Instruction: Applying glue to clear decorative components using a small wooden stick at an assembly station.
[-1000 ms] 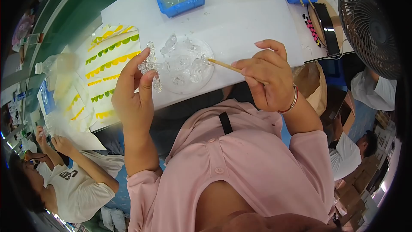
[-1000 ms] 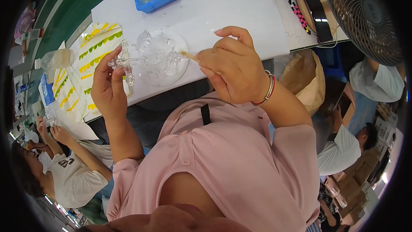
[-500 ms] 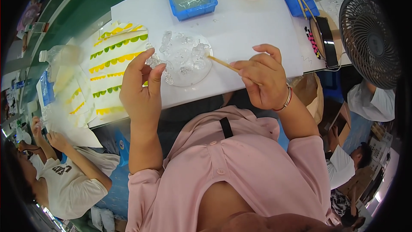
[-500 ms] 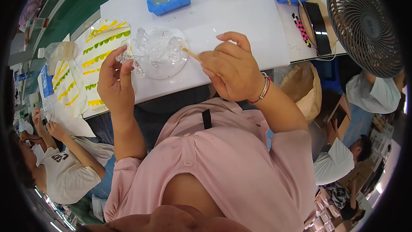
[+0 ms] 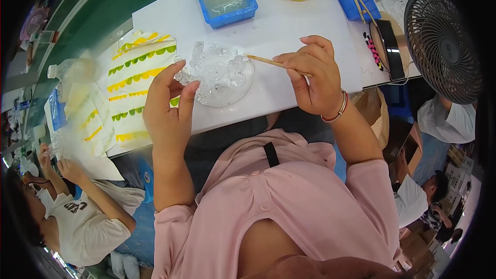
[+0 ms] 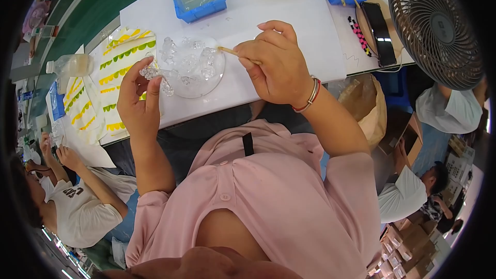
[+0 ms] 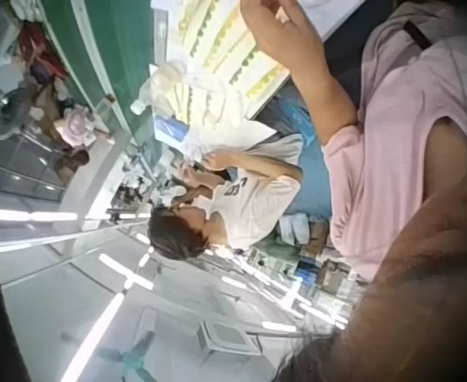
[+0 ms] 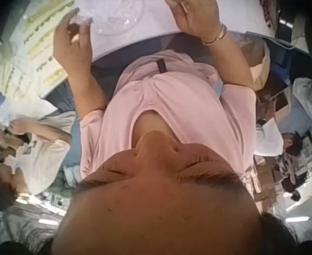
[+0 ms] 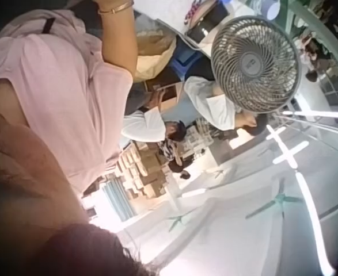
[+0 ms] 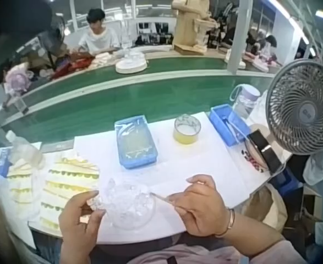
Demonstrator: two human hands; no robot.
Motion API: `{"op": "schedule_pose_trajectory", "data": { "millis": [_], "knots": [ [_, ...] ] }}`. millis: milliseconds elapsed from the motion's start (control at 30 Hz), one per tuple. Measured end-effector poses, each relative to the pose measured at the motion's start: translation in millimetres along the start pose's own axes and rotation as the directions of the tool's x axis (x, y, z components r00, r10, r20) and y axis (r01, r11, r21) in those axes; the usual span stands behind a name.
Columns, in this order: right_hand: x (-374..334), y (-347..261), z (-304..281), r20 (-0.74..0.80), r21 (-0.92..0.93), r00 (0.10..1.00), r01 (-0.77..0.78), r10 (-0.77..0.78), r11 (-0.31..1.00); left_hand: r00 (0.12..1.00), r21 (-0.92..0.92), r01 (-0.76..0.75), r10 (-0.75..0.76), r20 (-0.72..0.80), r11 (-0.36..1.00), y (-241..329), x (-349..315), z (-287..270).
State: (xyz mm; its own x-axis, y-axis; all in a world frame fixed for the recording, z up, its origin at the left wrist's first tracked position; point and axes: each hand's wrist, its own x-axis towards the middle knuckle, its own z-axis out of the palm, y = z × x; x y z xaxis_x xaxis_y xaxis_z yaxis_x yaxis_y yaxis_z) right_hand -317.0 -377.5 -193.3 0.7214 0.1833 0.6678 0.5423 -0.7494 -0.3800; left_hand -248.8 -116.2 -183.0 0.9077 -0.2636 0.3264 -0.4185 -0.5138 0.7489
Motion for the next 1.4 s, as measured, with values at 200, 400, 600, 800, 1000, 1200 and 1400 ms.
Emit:
{"op": "schedule_pose_trajectory", "data": {
  "millis": [200, 400, 600, 800, 1000, 1200, 1400],
  "knots": [
    [-13.9, -16.5, -8.0, 0.089, 0.024, 0.994, 0.069, -0.07, 0.997, 0.999, -0.011, -0.03, 0.03, 0.035, 1.0, -3.8, 1.0, -5.8],
    [-28.9, -38.6, -4.4, 0.101, 0.053, 0.99, 0.095, -0.1, 0.994, 0.999, 0.003, -0.036, 0.035, 0.021, 0.999, -2.6, 0.8, -3.9],
    [-29.5, -45.5, 1.1, 0.079, 0.04, 0.994, 0.072, -0.075, 0.997, 0.999, 0.012, -0.04, 0.04, 0.008, 0.999, -3.2, -1.9, -3.6],
    [-33.1, -47.9, 3.6, 0.057, 0.078, 0.998, 0.02, -0.024, 0.997, 0.999, 0.008, -0.054, 0.054, 0.01, 0.999, -2.2, -2.3, -3.7],
    [-39.8, -44.9, 8.5, 0.061, 0.071, 0.998, -0.029, 0.024, 0.997, 0.997, 0.013, -0.073, 0.072, 0.01, 0.997, -3.5, -5.8, -3.0],
    [-42.9, -42.3, 5.1, 0.048, 0.114, 0.996, -0.081, 0.076, 0.99, 0.996, 0.046, -0.089, 0.09, -0.008, 0.995, -2.6, -9.9, -0.6],
    [-47.3, -35.3, -2.6, -0.031, 0.067, 0.988, -0.15, 0.152, 0.986, 0.993, 0.04, -0.114, 0.116, -0.026, 0.993, -4.9, -12.8, 2.8]
  ]
}}
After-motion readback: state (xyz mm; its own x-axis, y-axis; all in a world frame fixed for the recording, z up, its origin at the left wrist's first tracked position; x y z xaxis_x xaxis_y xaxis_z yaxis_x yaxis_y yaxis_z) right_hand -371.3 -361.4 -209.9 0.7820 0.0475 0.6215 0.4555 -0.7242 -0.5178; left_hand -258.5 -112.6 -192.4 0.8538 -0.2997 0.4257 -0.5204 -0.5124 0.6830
